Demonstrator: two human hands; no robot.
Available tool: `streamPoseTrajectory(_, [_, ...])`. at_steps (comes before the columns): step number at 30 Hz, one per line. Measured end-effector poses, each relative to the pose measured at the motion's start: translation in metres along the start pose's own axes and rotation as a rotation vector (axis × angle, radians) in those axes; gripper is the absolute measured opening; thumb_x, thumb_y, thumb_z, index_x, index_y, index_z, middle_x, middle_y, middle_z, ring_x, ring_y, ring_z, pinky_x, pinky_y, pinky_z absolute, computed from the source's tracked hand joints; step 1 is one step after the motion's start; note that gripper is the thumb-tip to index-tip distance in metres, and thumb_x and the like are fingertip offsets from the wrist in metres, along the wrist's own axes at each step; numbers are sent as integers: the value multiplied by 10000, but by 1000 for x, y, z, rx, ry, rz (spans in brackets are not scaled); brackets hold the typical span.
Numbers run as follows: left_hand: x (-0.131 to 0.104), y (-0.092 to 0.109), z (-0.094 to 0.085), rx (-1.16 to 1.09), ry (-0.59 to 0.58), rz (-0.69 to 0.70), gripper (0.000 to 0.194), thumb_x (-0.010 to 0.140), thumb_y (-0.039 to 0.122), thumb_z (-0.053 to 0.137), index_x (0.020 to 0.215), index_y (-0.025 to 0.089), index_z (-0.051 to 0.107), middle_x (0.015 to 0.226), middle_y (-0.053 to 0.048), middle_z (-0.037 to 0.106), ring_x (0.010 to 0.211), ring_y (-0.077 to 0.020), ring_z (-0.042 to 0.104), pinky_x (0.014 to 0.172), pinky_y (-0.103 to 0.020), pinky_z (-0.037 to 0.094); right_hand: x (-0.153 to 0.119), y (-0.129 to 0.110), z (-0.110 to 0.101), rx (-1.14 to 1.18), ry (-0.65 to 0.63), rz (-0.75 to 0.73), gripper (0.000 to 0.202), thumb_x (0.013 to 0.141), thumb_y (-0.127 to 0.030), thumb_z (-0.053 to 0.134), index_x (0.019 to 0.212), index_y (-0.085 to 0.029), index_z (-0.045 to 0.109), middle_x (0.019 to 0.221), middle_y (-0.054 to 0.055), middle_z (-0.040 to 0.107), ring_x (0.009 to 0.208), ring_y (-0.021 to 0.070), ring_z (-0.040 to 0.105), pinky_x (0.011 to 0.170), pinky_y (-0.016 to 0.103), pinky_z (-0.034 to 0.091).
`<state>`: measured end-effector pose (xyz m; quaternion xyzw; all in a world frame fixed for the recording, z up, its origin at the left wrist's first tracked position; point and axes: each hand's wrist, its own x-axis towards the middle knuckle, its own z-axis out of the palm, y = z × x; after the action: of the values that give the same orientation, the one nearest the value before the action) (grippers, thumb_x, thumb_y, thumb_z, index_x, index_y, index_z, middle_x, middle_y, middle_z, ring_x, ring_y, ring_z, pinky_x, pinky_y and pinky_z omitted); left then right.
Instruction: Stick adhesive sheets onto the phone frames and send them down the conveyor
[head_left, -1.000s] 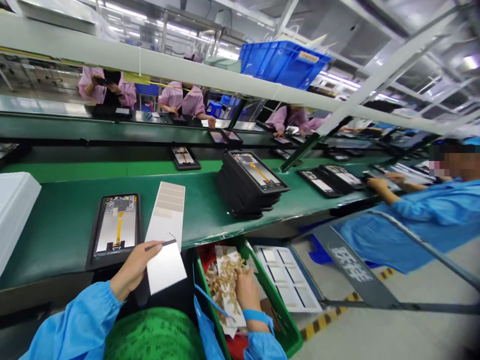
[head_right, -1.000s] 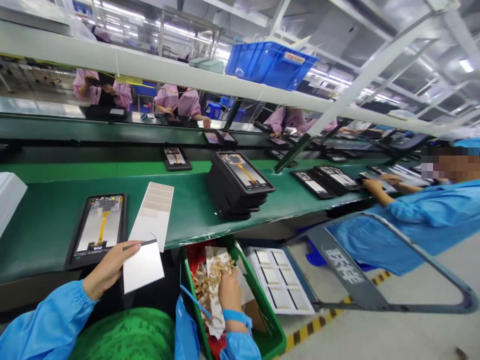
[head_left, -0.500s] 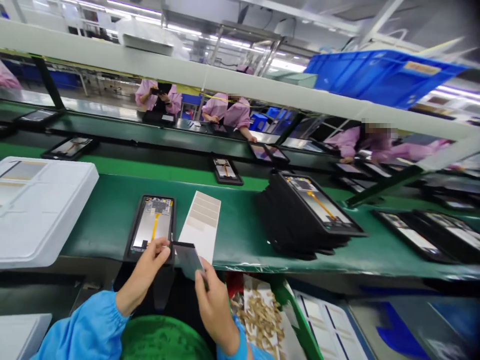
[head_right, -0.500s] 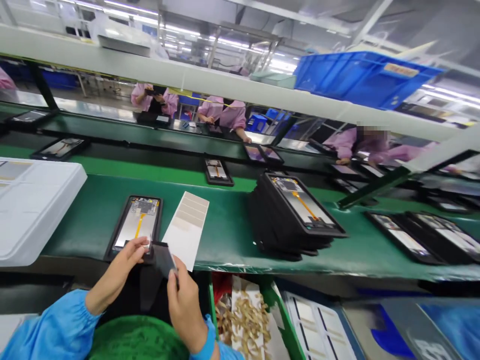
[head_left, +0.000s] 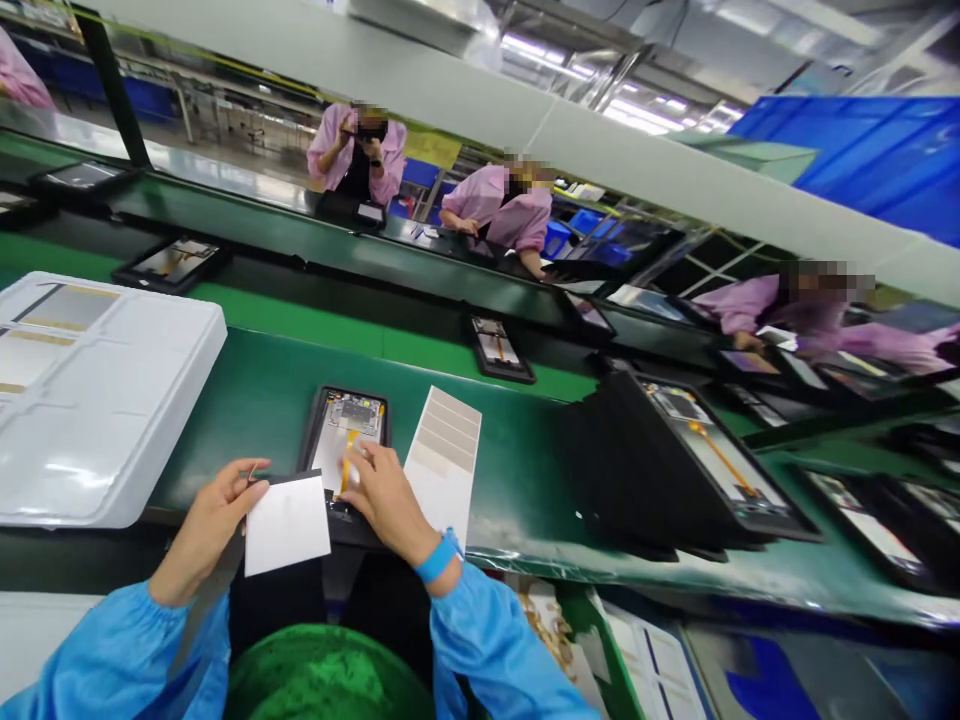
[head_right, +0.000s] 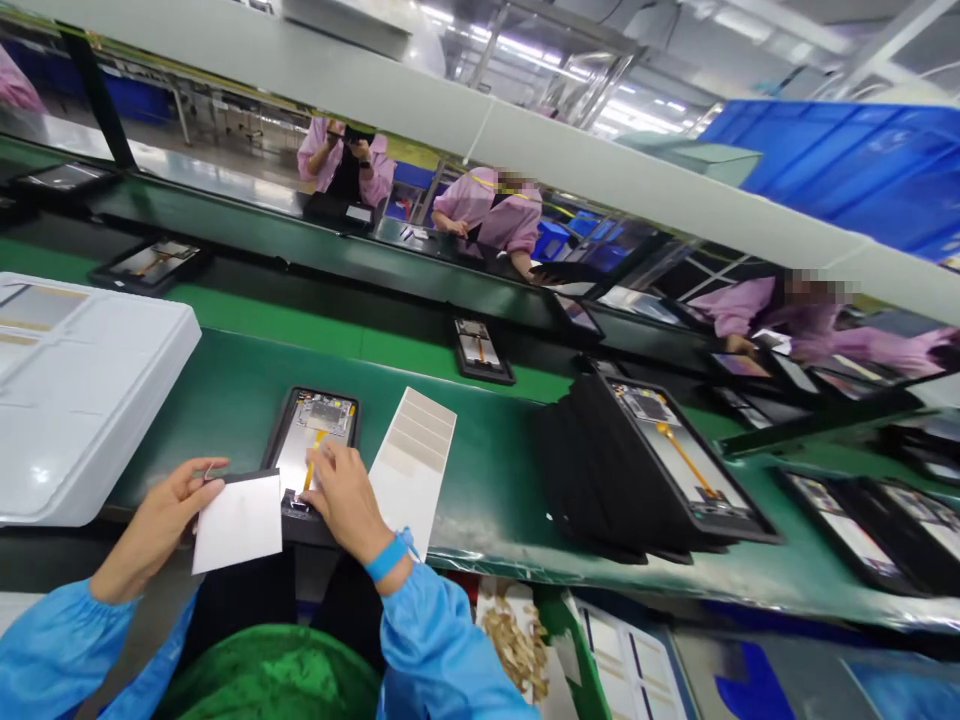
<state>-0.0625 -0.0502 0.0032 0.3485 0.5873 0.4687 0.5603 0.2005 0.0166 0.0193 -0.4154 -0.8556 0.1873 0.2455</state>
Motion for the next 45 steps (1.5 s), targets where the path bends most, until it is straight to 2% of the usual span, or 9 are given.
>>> streamPoseTrajectory(2, [8,2,-9,20,-15,-5,417,807,474,706,1086,184,593,566,78,486,489,-88,428,471,-191,311,17,13,9,-55,-33,-35,333,845,-204,715,1174,-209,664,1152,129,609,1052,255,579,917,452,527])
streamPoseTrajectory(4, [16,3,-11,18,-39,-24,361,814,479,693,997,188,582,617,57,540,530,-98,475,500,-197,341,27,24,15,-15,-11,-29,185,895,-185,640,1067,-208,705,1028,93,635,956,212,600,869,387,535])
streamPoseTrajectory(6, [24,6,-6,23,-75,-27,334,815,472,687,960,189,585,686,29,598,587,-115,526,544,-209,377,34,31,14,86,47,27,177,942,-198,563,1030,-215,716,972,72,664,925,192,621,860,353,528])
streamPoseTrajectory(10, [49,19,20,115,-140,94,246,788,388,705,890,177,631,791,-13,659,723,-148,589,655,-230,418,50,37,-1,300,152,274,225,930,-288,561,1084,-204,701,942,55,724,825,179,667,793,325,537])
streamPoseTrajectory(14, [78,31,54,175,-189,155,185,748,330,695,826,174,633,727,-5,650,698,-156,589,655,-244,419,59,39,-13,396,136,397,266,892,-328,580,1084,-185,696,884,41,740,749,168,673,733,308,541])
streamPoseTrajectory(19, [102,33,74,213,-176,157,198,692,332,707,790,178,630,695,-10,656,664,-166,593,622,-254,411,54,45,-21,463,103,402,346,890,-372,589,1168,-179,658,882,35,720,771,167,680,736,310,552])
streamPoseTrajectory(28, [112,24,79,352,-175,199,185,731,342,666,804,177,623,707,-26,677,671,-182,608,619,-269,402,18,59,-31,611,223,517,362,887,-431,582,1117,-163,662,938,77,734,780,174,675,714,322,552])
streamPoseTrajectory(39, [115,21,81,351,-159,206,191,705,344,670,791,178,630,703,-27,678,651,-176,606,613,-267,412,0,41,-21,581,156,511,324,923,-416,562,1122,-185,672,968,68,733,814,176,679,746,322,550])
streamPoseTrajectory(45, [117,21,81,437,-151,264,163,740,336,646,782,180,625,692,-29,677,634,-172,596,603,-264,406,-4,26,-14,300,91,250,205,970,-280,526,1045,-213,705,1119,84,679,1044,203,635,864,349,532])
